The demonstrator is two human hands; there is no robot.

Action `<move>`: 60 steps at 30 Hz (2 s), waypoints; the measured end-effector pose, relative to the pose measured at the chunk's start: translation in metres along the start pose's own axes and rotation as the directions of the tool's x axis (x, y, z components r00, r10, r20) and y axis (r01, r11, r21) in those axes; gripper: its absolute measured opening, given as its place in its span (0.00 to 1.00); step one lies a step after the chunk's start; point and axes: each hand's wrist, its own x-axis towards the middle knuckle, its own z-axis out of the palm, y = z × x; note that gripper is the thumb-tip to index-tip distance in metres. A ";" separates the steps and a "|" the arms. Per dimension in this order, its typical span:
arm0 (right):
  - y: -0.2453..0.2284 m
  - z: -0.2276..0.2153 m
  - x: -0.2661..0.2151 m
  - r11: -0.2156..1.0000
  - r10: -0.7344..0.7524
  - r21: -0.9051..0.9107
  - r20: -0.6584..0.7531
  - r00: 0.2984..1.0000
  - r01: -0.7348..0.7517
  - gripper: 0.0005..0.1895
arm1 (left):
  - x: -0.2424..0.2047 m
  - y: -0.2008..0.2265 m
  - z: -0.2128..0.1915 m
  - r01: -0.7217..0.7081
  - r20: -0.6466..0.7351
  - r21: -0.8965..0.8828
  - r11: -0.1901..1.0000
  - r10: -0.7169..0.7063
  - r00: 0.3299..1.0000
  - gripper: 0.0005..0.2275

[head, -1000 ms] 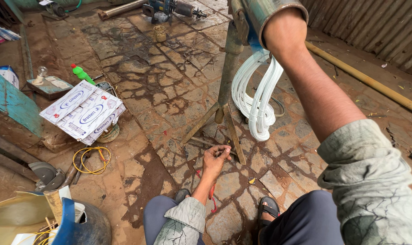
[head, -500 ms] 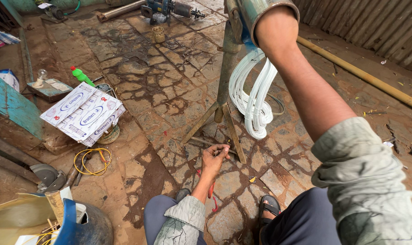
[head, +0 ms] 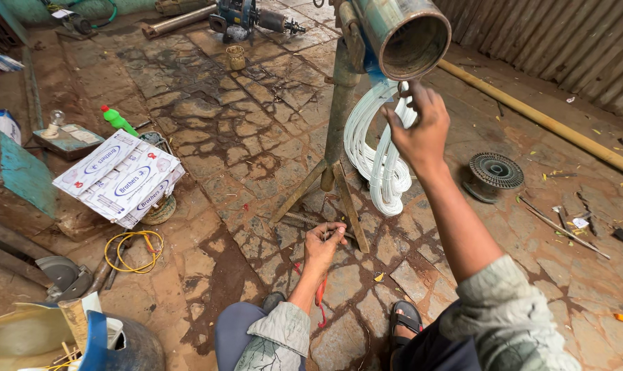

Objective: The person cuts pieces of blue and silver tape with scissors and adheres them to a metal pipe and a supporting stand.

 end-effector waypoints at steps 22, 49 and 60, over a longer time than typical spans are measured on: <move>0.050 0.032 0.039 0.946 -0.279 0.116 -0.190 0.942 0.303 0.02 | 0.006 0.046 0.011 0.166 -0.102 0.049 0.985 -0.160 0.982 0.11; -0.060 -0.060 -0.159 0.921 0.140 0.354 0.083 0.987 -0.160 0.06 | 0.061 0.173 0.071 0.112 0.278 -0.152 0.982 -0.066 0.958 0.13; -0.126 -0.038 -0.328 0.358 0.401 0.376 0.765 0.505 -0.855 0.16 | -0.074 0.028 0.007 0.224 0.037 -0.432 0.873 -0.231 0.972 0.14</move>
